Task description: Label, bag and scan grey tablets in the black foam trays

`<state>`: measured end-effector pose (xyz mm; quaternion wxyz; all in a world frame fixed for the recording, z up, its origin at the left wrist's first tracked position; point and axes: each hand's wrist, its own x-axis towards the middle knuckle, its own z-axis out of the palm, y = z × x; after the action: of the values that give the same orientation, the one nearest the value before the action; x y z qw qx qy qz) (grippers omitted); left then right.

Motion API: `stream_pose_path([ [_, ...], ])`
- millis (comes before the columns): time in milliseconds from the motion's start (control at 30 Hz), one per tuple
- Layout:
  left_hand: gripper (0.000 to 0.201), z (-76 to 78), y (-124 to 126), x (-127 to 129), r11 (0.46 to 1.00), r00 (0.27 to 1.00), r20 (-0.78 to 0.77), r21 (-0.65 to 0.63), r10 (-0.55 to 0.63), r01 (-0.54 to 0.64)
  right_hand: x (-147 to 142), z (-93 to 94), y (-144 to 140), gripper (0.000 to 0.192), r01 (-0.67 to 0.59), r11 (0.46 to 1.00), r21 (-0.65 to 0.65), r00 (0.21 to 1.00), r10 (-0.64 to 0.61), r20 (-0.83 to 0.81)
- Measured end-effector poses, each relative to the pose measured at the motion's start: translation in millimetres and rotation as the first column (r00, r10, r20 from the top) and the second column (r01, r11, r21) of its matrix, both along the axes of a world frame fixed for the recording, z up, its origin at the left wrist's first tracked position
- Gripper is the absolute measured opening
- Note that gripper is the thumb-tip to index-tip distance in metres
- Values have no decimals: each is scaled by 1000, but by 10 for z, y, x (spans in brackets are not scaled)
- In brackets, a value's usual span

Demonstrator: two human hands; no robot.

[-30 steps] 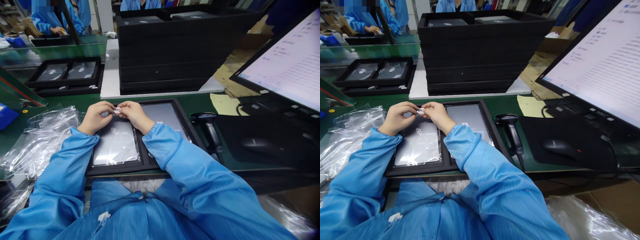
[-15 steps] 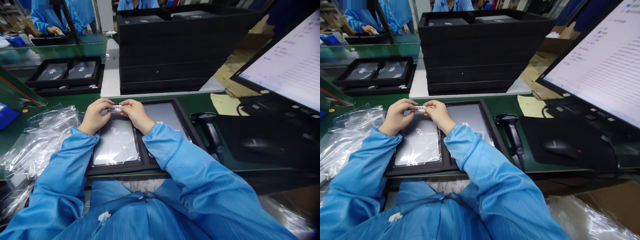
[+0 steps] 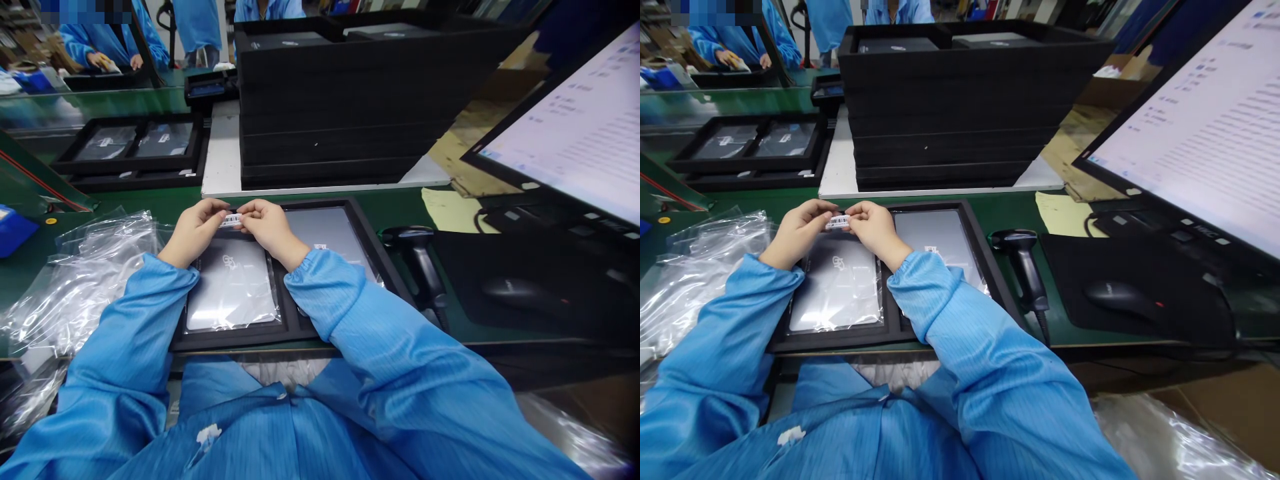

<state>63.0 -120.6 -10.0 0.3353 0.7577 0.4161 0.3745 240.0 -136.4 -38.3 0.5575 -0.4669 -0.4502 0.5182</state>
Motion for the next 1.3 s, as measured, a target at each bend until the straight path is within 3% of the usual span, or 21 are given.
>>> stream_pose_path([
  [233, 49, -37, -13, 10, 996, 997, -37, -49, -71, 69, 8, -29, 19, 16, -1, 1000, 8, 999, 1, 50],
  [467, 46, -12, -9, -9, 1000, 990, -138, 21, 4, -2, -7, 5, -6, 16, -12, 1000, 8, 1000, 12, 7],
  [767, 44, -4, -42, 14, 1000, 998, -58, -23, 14, -15, -5, -43, 6, 25, -66, 997, 43, 997, 68, -35],
  [933, 39, -31, -5, 8, 993, 998, 61, -119, -12, 19, -20, -46, 9, 22, -30, 999, 33, 999, 31, -32],
  [1100, 31, -84, 53, 3, 993, 999, 44, -111, -32, 37, -8, -36, 17, 18, 6, 1000, 18, 1000, -6, -1],
  [1300, 37, -75, 57, 5, 992, 998, 56, -127, 11, -4, 36, -10, 14, 17, 45, 998, 49, 998, -47, 52],
])
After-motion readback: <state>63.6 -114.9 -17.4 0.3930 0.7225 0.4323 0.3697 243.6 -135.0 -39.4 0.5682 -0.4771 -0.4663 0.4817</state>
